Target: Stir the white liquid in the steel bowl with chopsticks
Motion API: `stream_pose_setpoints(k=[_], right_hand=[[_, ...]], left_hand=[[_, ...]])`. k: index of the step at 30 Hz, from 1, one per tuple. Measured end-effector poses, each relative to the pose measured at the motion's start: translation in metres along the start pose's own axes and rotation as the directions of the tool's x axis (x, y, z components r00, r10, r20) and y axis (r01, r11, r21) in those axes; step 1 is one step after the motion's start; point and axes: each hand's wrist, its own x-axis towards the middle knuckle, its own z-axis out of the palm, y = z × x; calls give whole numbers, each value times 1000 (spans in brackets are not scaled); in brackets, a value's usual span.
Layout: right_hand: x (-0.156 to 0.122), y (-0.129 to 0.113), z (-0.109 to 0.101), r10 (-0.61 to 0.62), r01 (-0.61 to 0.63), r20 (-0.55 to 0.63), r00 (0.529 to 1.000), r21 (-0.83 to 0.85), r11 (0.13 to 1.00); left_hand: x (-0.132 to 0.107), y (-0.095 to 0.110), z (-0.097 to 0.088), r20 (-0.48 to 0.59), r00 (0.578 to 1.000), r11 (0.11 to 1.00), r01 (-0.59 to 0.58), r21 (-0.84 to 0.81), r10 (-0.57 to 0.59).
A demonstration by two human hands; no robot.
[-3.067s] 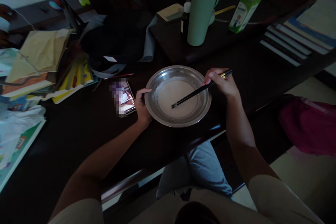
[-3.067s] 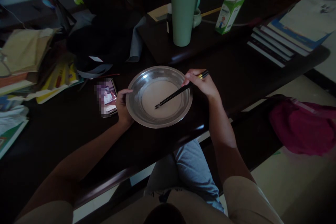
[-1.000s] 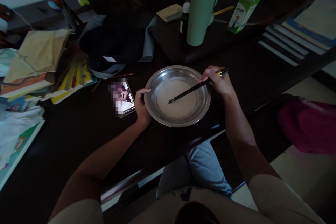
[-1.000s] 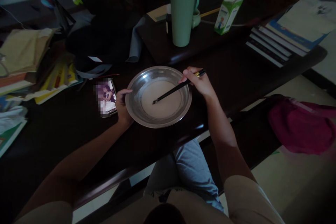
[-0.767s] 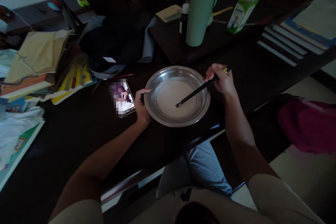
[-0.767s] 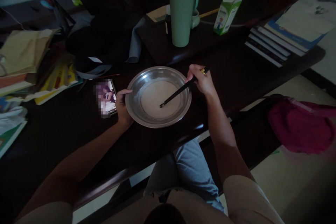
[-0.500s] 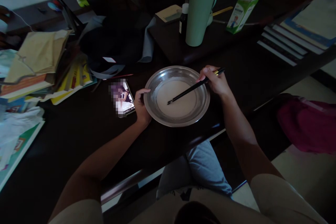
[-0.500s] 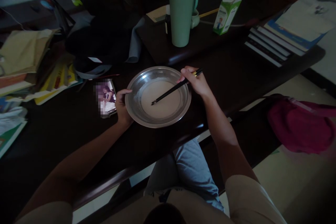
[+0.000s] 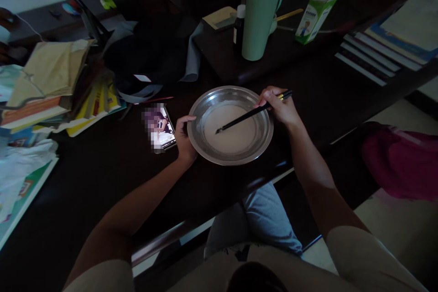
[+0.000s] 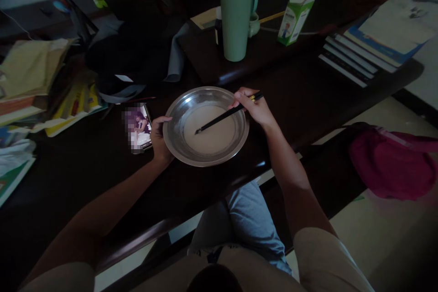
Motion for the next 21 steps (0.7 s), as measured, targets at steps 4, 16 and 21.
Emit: stream_pose_setpoints(k=[4, 16, 21], right_hand=[[5, 1, 0, -4, 14, -120, 993, 82, 997], [2, 3, 0, 0, 0, -55, 999, 11, 1000], [4, 2, -3, -17, 25, -83, 996, 93, 995]], left_hand=[[0, 0, 1, -1, 1000, 1000, -2, -4, 2], [0, 1, -1, 18, 1000, 1000, 8, -2, -8], [0, 0, -1, 12, 1000, 1000, 10, 0, -10]])
